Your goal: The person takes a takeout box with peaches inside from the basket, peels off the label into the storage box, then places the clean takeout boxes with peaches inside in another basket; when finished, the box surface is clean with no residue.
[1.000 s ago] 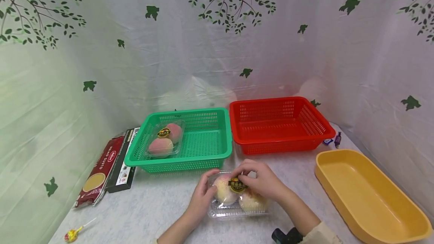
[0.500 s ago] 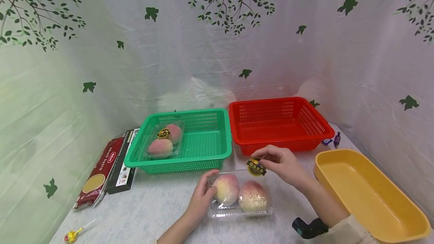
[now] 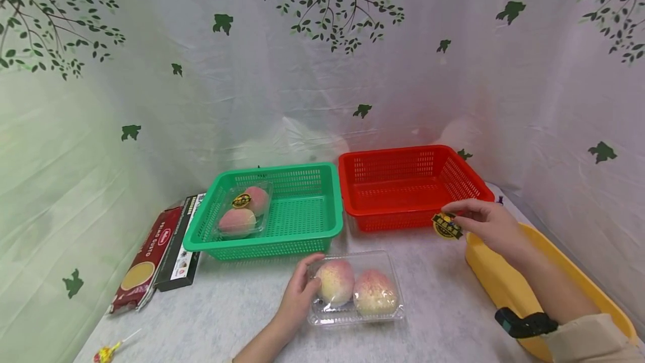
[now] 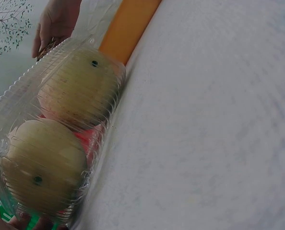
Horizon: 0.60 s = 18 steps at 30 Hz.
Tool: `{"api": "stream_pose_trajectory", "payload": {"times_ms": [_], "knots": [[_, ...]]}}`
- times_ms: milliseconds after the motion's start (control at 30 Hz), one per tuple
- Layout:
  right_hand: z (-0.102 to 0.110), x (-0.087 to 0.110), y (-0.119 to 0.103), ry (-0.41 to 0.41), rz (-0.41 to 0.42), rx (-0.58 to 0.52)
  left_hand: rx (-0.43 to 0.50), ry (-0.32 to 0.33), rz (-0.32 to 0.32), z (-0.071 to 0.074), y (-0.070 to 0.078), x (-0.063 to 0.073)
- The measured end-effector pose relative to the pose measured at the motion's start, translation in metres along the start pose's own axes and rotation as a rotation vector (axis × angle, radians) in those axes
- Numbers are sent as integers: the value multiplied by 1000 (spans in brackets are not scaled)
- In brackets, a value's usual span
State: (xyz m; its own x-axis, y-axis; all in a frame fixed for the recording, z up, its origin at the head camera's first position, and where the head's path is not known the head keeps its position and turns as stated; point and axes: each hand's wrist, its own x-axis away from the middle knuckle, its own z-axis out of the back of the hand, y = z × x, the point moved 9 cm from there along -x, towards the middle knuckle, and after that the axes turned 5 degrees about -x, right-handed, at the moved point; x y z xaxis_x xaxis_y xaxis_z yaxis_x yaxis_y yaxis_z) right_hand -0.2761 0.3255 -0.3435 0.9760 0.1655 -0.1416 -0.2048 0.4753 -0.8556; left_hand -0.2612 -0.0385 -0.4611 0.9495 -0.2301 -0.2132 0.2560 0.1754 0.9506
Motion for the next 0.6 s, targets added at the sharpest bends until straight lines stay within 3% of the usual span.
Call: {"api": "stream_pose_trajectory", "payload": {"times_ms": [300, 600], "knots": [[49, 8, 50, 5, -151, 205, 1, -6, -8, 0, 1, 0], [61, 15, 98, -68, -291, 294, -1, -10, 0, 0, 0, 0]]}}
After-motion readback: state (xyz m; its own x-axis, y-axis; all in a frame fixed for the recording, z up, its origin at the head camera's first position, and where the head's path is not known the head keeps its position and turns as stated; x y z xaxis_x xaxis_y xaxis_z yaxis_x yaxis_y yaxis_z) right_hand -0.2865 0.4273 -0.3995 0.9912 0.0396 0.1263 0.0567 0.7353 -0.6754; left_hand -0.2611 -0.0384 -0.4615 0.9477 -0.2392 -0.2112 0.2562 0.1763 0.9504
